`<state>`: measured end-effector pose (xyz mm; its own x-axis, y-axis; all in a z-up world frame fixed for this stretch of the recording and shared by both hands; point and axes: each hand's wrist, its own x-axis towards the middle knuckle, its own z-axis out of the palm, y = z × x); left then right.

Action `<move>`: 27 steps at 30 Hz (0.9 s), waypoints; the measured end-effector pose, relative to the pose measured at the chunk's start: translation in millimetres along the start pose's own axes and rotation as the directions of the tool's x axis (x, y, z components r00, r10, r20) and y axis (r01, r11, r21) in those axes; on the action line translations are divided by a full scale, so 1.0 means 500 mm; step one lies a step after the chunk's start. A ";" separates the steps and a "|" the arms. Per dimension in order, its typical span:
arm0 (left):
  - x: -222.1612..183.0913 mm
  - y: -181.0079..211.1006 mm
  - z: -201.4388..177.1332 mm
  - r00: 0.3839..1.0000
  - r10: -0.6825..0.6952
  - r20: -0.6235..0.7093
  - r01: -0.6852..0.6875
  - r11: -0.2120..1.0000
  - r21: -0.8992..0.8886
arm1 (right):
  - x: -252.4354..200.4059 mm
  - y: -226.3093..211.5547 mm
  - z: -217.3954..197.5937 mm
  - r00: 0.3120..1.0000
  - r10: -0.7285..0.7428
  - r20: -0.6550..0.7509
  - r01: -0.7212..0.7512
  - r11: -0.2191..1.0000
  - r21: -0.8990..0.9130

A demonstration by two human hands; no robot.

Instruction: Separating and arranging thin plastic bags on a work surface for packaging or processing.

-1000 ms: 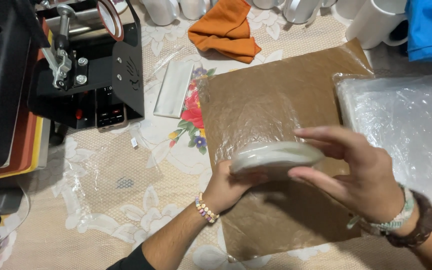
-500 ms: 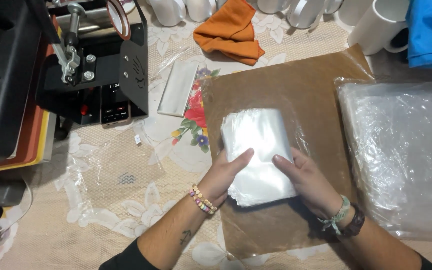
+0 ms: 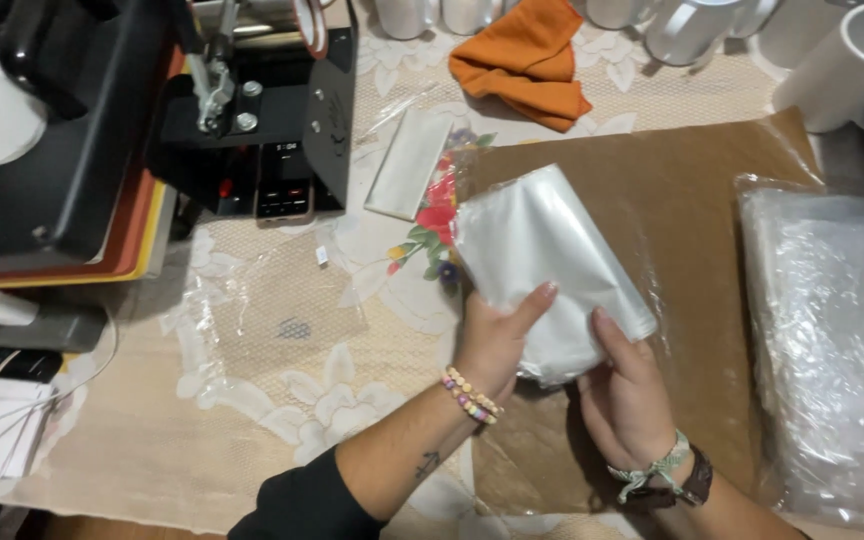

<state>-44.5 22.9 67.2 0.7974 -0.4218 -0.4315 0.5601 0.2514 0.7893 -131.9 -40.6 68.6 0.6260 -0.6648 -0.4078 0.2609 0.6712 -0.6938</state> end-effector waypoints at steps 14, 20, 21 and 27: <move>-0.021 0.185 -0.416 0.905 0.048 0.423 -0.323 -0.568 0.757 | 0.080 -0.040 -0.168 0.981 0.173 -0.083 -0.192 0.903 -0.385; -0.066 0.290 -0.461 0.986 -0.078 0.148 -0.167 -0.523 0.836 | 0.068 -0.037 -0.153 0.986 0.168 0.002 -0.162 0.952 -0.259; -0.076 0.312 -0.452 1.000 0.020 0.010 0.000 -0.454 0.891 | 0.078 -0.028 -0.174 0.983 0.168 0.068 -0.143 0.951 -0.276; -0.005 0.282 -0.528 0.864 0.348 -0.364 0.441 -0.171 0.881 | 0.069 -0.026 -0.154 0.984 0.140 0.108 -0.108 0.961 -0.256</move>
<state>91.6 289.5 64.2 0.9654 0.0404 -0.2576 0.0577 -0.9965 0.0599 -170.2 -97.5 17.7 0.7318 -0.5252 -0.4343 -0.0052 0.6329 -0.7742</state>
